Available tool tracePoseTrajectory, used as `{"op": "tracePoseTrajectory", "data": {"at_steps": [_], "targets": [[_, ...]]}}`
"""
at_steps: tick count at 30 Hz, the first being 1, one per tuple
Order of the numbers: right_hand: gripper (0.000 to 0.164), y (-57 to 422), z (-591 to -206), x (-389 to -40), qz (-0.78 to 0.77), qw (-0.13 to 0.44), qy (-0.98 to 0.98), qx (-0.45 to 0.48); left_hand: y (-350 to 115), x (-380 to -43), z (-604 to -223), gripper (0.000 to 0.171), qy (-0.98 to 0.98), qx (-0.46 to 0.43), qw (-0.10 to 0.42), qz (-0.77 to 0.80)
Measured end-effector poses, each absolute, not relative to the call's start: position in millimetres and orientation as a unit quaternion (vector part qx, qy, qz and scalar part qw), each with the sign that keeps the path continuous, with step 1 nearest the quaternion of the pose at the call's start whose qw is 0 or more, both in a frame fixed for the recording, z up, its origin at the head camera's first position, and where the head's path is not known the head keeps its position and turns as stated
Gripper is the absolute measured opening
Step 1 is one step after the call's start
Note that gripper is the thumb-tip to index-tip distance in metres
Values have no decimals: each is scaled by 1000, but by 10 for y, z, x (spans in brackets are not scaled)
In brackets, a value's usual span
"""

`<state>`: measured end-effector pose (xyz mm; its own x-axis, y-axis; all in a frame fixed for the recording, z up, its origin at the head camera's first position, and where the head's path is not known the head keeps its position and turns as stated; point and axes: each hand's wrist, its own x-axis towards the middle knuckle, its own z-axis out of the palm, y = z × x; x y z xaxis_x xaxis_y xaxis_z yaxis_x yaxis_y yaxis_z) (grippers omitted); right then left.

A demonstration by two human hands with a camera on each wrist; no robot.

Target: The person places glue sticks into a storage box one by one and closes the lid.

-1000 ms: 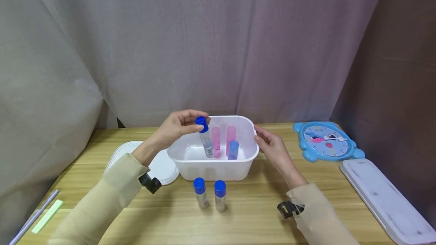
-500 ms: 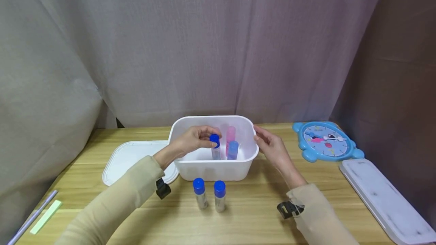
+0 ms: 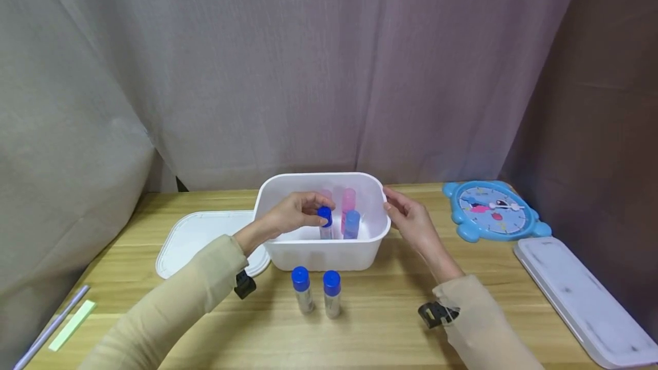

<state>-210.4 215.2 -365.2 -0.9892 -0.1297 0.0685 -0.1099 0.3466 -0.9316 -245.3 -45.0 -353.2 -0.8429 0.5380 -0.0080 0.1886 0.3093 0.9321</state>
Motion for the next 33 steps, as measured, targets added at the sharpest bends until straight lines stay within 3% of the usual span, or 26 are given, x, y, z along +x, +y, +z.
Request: {"op": "tracePoseTrajectory", "data": {"at_steps": [9,16,23,33], "targets": [[52,2142,-3634,-2109,-569,6,819,-77,-709,-2292,-3366,37,783,257,127,553],[52,2154,-3607,-2114,-566,8,821,-71,-937,-1916,-3312,34,714,304,197,599],[52,2187,-3617,-2113,-566,3,821,-71,-980,-1685,-3572,43,661,325,263,623],[52,2150,-3655,-2109,-571,10,817,-72,-954,-1655,-3857,38,661,347,261,612]]}}
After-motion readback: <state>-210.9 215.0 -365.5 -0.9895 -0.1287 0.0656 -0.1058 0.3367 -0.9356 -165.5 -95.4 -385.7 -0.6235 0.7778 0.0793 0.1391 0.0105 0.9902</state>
